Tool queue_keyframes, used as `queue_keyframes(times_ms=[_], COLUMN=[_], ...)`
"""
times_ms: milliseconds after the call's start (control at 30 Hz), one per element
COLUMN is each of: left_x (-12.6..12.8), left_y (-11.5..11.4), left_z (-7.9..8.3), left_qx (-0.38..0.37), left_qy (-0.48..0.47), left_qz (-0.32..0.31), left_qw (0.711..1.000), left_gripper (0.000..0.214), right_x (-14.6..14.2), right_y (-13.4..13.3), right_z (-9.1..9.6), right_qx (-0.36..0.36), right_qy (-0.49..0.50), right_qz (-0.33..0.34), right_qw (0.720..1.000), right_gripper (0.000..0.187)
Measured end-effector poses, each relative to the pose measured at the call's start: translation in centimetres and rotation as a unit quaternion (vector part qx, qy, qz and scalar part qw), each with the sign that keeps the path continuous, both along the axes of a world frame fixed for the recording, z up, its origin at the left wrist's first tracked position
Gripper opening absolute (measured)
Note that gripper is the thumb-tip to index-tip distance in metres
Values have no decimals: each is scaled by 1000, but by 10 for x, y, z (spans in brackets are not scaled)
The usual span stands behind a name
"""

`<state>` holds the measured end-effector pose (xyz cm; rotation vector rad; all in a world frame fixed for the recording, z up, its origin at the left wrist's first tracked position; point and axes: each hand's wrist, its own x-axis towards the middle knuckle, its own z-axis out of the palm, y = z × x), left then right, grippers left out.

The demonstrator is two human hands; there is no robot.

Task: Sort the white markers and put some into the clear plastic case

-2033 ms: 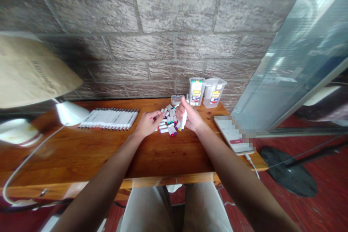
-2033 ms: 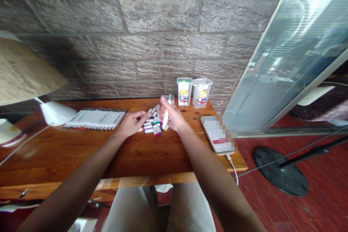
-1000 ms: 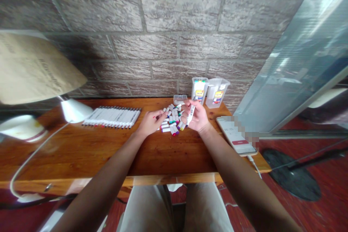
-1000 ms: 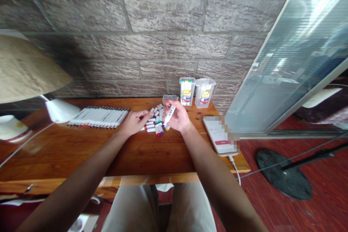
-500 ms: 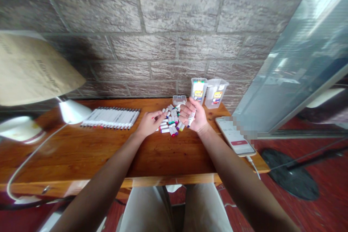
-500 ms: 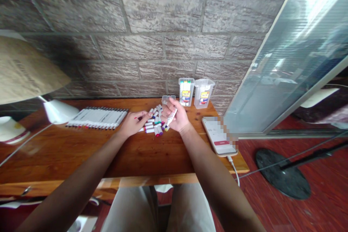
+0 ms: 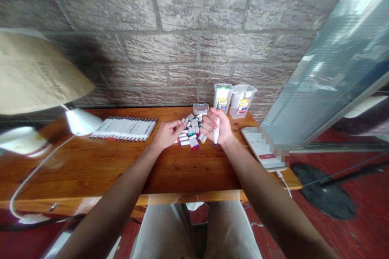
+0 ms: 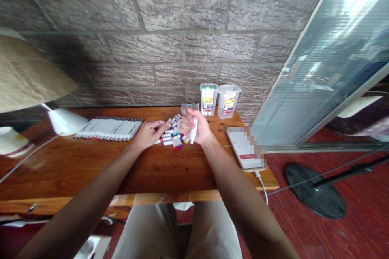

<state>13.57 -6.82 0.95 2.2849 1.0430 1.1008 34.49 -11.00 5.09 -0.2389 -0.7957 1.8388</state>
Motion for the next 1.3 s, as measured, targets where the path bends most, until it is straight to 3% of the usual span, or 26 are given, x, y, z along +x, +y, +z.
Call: queue_keyframes(times_ms=[233,667,900,1300], left_x=[0,0,0,0], left_y=[0,-1,0,0], left_z=[-1,2,1,0], left_qx=[0,-2,3,-2], left_qy=[4,1,5,-4], left_qz=[-1,5,-1,4], left_qw=[1000,1000,1000,1000], left_gripper=[43,43,42,42], right_x=[-3,-2,-5,-6], right_y=[-2,0,-1,1], right_z=[3,1,4,-1], right_qx=[-29,6,-25,19], right_qy=[2,12,-18,-18], right_qz=[3,11,-13,15], right_qw=[1000,1000,999,1000], right_gripper=[59,59,61,57])
